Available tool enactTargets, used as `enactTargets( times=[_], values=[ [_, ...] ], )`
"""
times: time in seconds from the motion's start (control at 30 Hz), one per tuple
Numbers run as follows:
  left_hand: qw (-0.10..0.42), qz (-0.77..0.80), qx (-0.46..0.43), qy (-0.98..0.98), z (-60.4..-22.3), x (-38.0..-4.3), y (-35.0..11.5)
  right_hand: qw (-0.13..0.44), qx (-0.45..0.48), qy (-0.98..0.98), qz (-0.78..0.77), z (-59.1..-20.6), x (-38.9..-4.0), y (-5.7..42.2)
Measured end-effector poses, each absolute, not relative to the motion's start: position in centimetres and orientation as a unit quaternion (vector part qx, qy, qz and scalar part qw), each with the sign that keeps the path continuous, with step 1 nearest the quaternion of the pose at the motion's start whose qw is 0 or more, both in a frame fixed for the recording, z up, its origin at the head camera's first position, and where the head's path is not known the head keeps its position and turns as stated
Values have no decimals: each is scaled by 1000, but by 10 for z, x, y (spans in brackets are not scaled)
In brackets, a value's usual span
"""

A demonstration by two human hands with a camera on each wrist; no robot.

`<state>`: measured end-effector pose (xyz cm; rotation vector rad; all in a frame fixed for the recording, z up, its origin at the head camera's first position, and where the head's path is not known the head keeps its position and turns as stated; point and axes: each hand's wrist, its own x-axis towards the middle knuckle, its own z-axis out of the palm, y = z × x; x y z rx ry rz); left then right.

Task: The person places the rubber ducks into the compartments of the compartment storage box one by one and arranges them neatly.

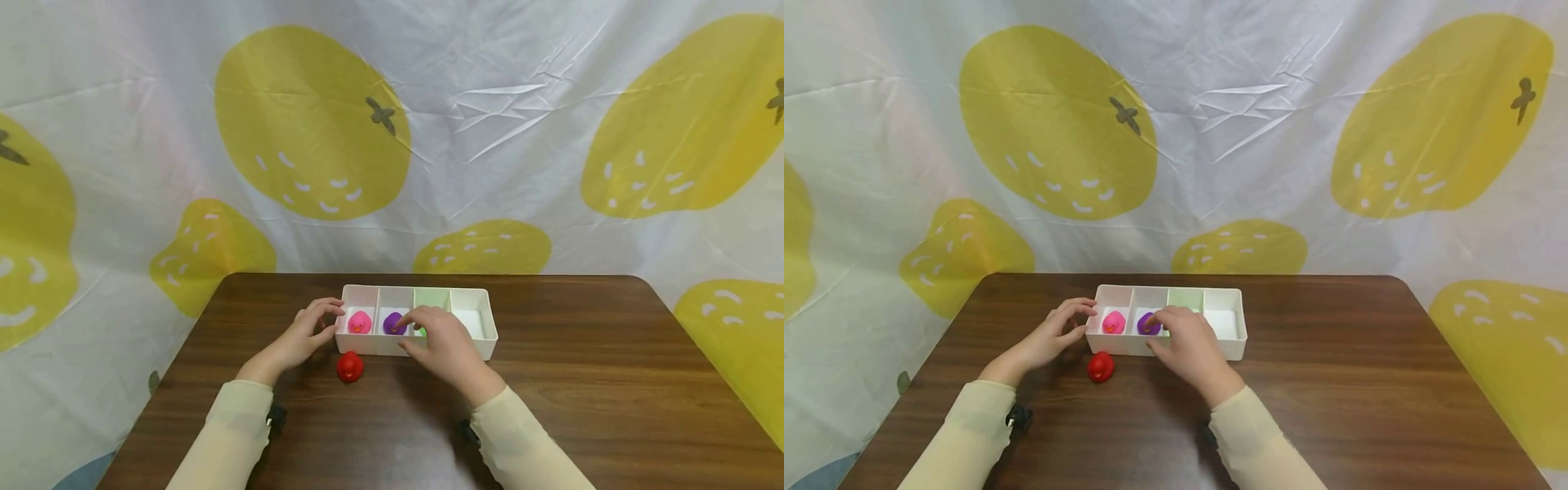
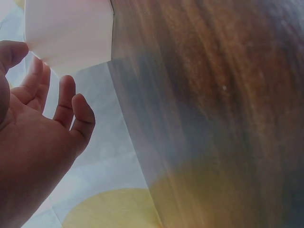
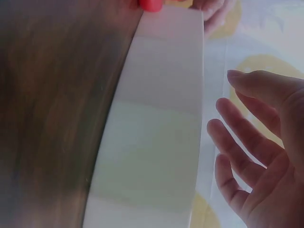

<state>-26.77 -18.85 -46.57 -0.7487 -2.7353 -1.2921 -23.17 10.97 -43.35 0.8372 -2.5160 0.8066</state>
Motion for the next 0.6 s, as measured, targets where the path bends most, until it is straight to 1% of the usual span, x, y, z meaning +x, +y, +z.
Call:
enactTargets(
  times=[0.23,0.43,0.6],
  values=[
    [16,-415,-242,-877,-467,-267,-189,143,294,-889,321,-431,-221,101],
    [30,-411,-251,-876,-468,-268,-190,128,301,-891,316,-433,-217,90],
    [26,-409,-252,-877,-468,-269,-191,111,310,-892,310,-436,-215,79]
  ],
)
